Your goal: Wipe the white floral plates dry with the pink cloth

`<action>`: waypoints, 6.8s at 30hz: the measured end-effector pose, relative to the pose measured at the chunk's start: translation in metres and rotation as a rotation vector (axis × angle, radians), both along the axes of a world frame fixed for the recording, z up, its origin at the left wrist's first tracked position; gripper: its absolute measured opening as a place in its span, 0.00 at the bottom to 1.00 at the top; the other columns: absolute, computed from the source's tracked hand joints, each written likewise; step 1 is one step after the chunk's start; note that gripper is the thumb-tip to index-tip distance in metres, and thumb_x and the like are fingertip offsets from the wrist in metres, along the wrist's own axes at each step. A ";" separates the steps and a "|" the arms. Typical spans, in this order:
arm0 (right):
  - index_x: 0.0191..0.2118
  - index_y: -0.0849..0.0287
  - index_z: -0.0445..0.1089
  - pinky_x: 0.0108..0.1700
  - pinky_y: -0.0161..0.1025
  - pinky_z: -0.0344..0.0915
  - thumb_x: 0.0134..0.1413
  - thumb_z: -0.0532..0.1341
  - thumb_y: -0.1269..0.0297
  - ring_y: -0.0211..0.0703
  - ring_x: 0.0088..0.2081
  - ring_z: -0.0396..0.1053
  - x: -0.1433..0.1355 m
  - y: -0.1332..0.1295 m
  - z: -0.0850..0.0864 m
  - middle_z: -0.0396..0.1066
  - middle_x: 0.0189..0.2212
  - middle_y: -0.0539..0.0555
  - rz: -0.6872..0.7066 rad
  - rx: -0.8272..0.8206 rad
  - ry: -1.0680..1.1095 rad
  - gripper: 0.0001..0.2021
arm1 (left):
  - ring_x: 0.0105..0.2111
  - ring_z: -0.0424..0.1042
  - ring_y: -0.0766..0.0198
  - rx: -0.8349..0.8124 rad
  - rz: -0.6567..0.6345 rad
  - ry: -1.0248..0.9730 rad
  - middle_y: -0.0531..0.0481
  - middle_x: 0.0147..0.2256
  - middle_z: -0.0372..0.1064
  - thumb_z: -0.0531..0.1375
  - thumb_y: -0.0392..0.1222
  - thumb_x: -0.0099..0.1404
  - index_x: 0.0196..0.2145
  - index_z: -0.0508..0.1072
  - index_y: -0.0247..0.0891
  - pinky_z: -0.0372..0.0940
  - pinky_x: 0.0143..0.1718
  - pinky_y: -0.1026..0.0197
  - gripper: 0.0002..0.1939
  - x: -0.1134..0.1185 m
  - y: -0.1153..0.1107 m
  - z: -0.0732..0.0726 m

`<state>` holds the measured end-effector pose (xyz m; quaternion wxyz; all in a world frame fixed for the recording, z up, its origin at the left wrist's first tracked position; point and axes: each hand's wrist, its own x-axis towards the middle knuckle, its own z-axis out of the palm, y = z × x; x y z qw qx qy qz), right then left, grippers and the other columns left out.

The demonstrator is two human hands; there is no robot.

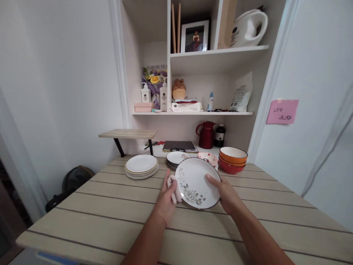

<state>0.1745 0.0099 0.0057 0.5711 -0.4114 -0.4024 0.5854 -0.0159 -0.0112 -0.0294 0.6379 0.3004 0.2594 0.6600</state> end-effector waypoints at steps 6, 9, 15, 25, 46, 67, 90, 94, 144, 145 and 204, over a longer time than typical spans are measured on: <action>0.46 0.62 0.72 0.32 0.47 0.71 0.41 0.69 0.60 0.55 0.31 0.76 0.002 -0.004 0.001 0.78 0.33 0.60 0.179 -0.015 -0.065 0.23 | 0.40 0.74 0.57 -0.057 0.059 0.194 0.43 0.45 0.74 0.71 0.43 0.47 0.49 0.70 0.41 0.67 0.41 0.59 0.31 0.001 0.001 -0.011; 0.46 0.63 0.71 0.32 0.48 0.72 0.40 0.69 0.59 0.55 0.30 0.75 0.001 -0.005 0.001 0.78 0.33 0.61 0.206 -0.023 -0.086 0.24 | 0.35 0.74 0.58 -0.083 0.076 0.202 0.42 0.38 0.76 0.71 0.46 0.46 0.42 0.73 0.36 0.68 0.36 0.60 0.26 0.000 0.003 -0.015; 0.44 0.64 0.71 0.30 0.45 0.71 0.40 0.68 0.55 0.54 0.30 0.75 -0.021 -0.009 -0.005 0.78 0.32 0.61 0.101 0.022 0.001 0.24 | 0.37 0.75 0.56 -0.086 0.088 0.144 0.41 0.38 0.76 0.70 0.49 0.48 0.42 0.72 0.34 0.69 0.38 0.58 0.26 -0.002 0.006 -0.014; 0.48 0.63 0.69 0.37 0.45 0.73 0.41 0.68 0.58 0.52 0.35 0.76 -0.049 -0.010 -0.015 0.78 0.36 0.59 -0.115 -0.006 0.207 0.27 | 0.47 0.72 0.52 -0.091 0.005 -0.042 0.38 0.45 0.74 0.66 0.47 0.55 0.49 0.70 0.35 0.69 0.47 0.52 0.25 0.003 0.006 -0.012; 0.55 0.54 0.62 0.42 0.43 0.69 0.42 0.67 0.63 0.50 0.43 0.72 -0.018 -0.013 0.002 0.73 0.47 0.56 0.183 0.154 -0.039 0.31 | 0.44 0.74 0.52 -0.085 0.081 0.047 0.38 0.46 0.73 0.68 0.46 0.53 0.45 0.70 0.34 0.70 0.44 0.53 0.24 0.000 0.001 -0.002; 0.48 0.54 0.68 0.28 0.40 0.67 0.40 0.66 0.58 0.46 0.28 0.72 -0.011 -0.008 0.001 0.76 0.33 0.53 0.003 0.080 -0.159 0.24 | 0.39 0.75 0.55 -0.047 -0.014 0.207 0.41 0.38 0.76 0.69 0.48 0.50 0.42 0.71 0.34 0.69 0.39 0.58 0.24 0.000 0.004 -0.009; 0.53 0.53 0.65 0.33 0.40 0.68 0.44 0.63 0.54 0.45 0.35 0.70 -0.053 -0.008 -0.023 0.73 0.44 0.55 -0.359 0.212 0.088 0.27 | 0.46 0.73 0.51 -0.126 -0.054 0.011 0.37 0.44 0.75 0.67 0.46 0.55 0.49 0.71 0.33 0.68 0.47 0.54 0.25 0.001 0.010 -0.014; 0.58 0.51 0.60 0.34 0.42 0.69 0.44 0.63 0.55 0.48 0.37 0.72 -0.048 -0.010 -0.014 0.73 0.46 0.56 -0.149 0.063 0.086 0.32 | 0.46 0.73 0.51 -0.137 -0.015 0.000 0.37 0.43 0.75 0.67 0.46 0.54 0.49 0.70 0.33 0.69 0.46 0.53 0.26 0.001 0.007 -0.015; 0.52 0.51 0.67 0.30 0.39 0.65 0.41 0.65 0.57 0.43 0.29 0.70 -0.019 -0.011 -0.003 0.74 0.34 0.51 0.012 0.157 -0.280 0.28 | 0.33 0.75 0.56 -0.082 -0.038 0.238 0.42 0.34 0.77 0.71 0.49 0.47 0.38 0.73 0.34 0.68 0.37 0.57 0.23 -0.009 0.007 -0.006; 0.53 0.50 0.66 0.31 0.39 0.65 0.42 0.65 0.57 0.44 0.30 0.70 -0.020 -0.010 -0.005 0.74 0.35 0.51 -0.004 0.165 -0.278 0.28 | 0.33 0.75 0.55 -0.083 -0.031 0.226 0.42 0.34 0.77 0.71 0.49 0.47 0.38 0.73 0.34 0.68 0.38 0.56 0.24 -0.009 0.008 -0.007; 0.50 0.52 0.67 0.28 0.39 0.67 0.39 0.66 0.61 0.43 0.28 0.70 -0.018 -0.010 -0.004 0.74 0.32 0.50 0.037 0.092 -0.108 0.26 | 0.38 0.75 0.53 -0.058 -0.060 0.168 0.40 0.38 0.76 0.68 0.48 0.52 0.41 0.72 0.33 0.68 0.41 0.55 0.22 -0.006 0.009 -0.014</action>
